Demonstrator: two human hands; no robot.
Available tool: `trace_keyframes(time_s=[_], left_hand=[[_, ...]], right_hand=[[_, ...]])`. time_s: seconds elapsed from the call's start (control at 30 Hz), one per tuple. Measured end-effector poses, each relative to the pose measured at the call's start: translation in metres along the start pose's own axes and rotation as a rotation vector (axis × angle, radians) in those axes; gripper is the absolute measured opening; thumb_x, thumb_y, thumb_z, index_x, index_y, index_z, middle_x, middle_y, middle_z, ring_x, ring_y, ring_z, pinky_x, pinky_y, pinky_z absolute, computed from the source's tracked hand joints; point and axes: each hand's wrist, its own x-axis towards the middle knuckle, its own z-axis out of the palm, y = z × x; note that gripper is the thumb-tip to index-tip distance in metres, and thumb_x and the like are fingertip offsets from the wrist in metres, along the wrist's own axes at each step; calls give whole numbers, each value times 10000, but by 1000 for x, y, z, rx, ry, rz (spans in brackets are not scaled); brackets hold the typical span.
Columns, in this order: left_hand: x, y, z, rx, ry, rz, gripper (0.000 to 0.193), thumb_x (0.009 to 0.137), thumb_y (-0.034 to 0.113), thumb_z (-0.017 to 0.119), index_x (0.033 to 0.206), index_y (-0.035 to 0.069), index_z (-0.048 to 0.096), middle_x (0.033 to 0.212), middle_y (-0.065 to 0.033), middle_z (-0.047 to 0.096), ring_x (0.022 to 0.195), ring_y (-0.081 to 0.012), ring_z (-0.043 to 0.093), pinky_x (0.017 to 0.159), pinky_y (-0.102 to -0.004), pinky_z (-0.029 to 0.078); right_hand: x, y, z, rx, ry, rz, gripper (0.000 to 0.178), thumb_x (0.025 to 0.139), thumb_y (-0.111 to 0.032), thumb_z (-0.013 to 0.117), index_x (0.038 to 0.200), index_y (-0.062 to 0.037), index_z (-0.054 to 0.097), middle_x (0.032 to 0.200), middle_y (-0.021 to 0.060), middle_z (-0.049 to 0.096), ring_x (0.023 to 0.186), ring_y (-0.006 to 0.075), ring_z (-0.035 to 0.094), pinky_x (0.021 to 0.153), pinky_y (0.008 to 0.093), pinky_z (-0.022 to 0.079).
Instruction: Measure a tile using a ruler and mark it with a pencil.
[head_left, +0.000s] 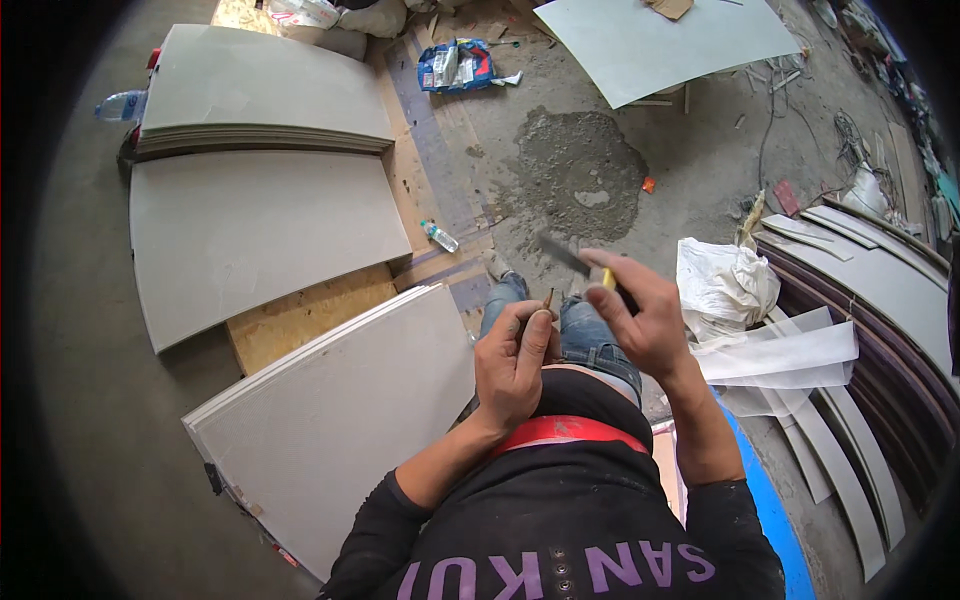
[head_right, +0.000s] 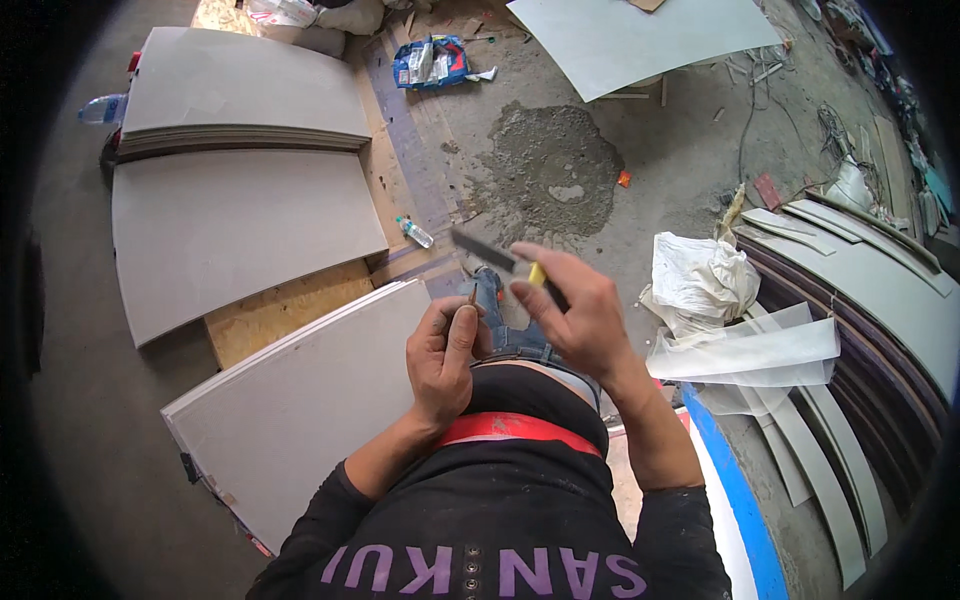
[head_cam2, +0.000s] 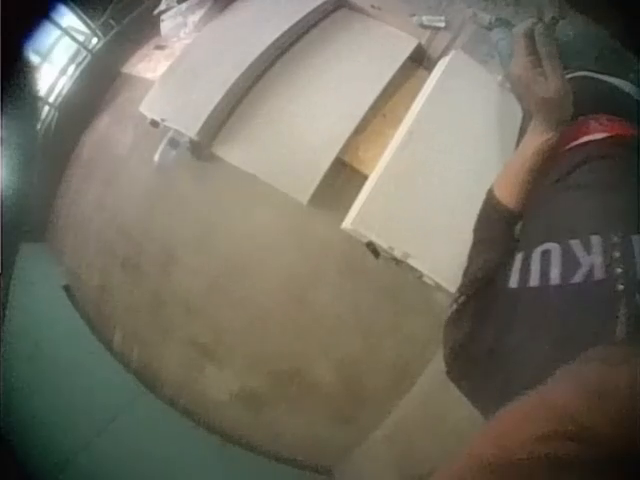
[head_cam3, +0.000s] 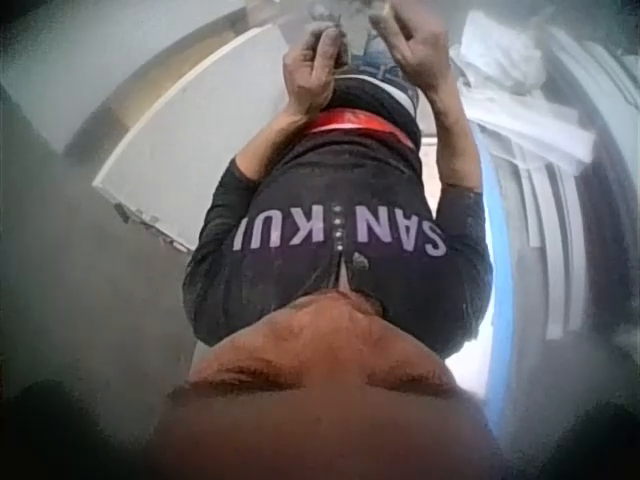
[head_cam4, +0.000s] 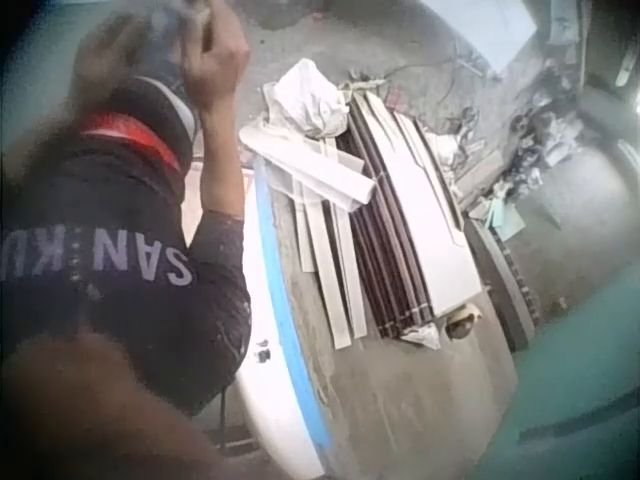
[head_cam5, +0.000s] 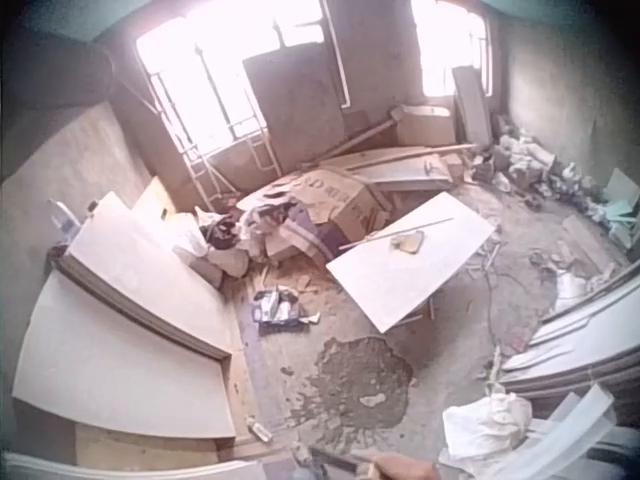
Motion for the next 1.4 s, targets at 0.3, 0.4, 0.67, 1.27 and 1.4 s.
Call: trace_keyframes(time_s=[0.3, 0.4, 0.67, 1.27, 1.4], left_hand=[[3, -4, 2, -53, -2, -4, 220, 1167, 195, 592, 1110, -4, 667, 804, -2, 635, 698, -67, 558, 624, -248, 448], [2, -4, 3, -67, -1, 2, 228, 1171, 200, 584, 1109, -2, 669, 789, -3, 632, 684, -67, 552, 614, -251, 439], [4, -6, 2, -66, 20, -63, 273, 1177, 217, 567, 1047, -1, 669, 728, 0, 612, 644, -70, 531, 587, -261, 421], [2, 1, -4, 12, -7, -29, 257, 1176, 219, 569, 1097, 2, 682, 732, 1, 609, 653, -64, 526, 593, -255, 421], [5, -5, -4, -9, 24, -48, 247, 1175, 211, 571, 1109, 1, 682, 754, -5, 617, 659, -63, 529, 594, -255, 423]], right_hand=[[-3, -17, 8, -53, -159, -27, 470, 1001, -299, 790, 1386, -43, 706, 995, 186, 732, 845, 360, 727, 744, 428, 570], [-3, -12, 9, -55, -148, -52, 462, 999, -293, 793, 1378, -42, 711, 1025, 193, 744, 867, 361, 738, 759, 429, 577], [-5, -11, 6, -7, -136, -67, 447, 1009, -286, 778, 1379, -44, 711, 1032, 187, 746, 882, 370, 741, 772, 431, 578], [2, 8, 6, -88, 55, -7, 397, 1029, -279, 757, 1333, -25, 734, 1025, 213, 748, 911, 372, 752, 806, 428, 587], [-1, -16, 4, -73, -113, 4, 434, 1017, -296, 771, 1352, -24, 718, 1043, 207, 752, 912, 369, 752, 793, 431, 585]])
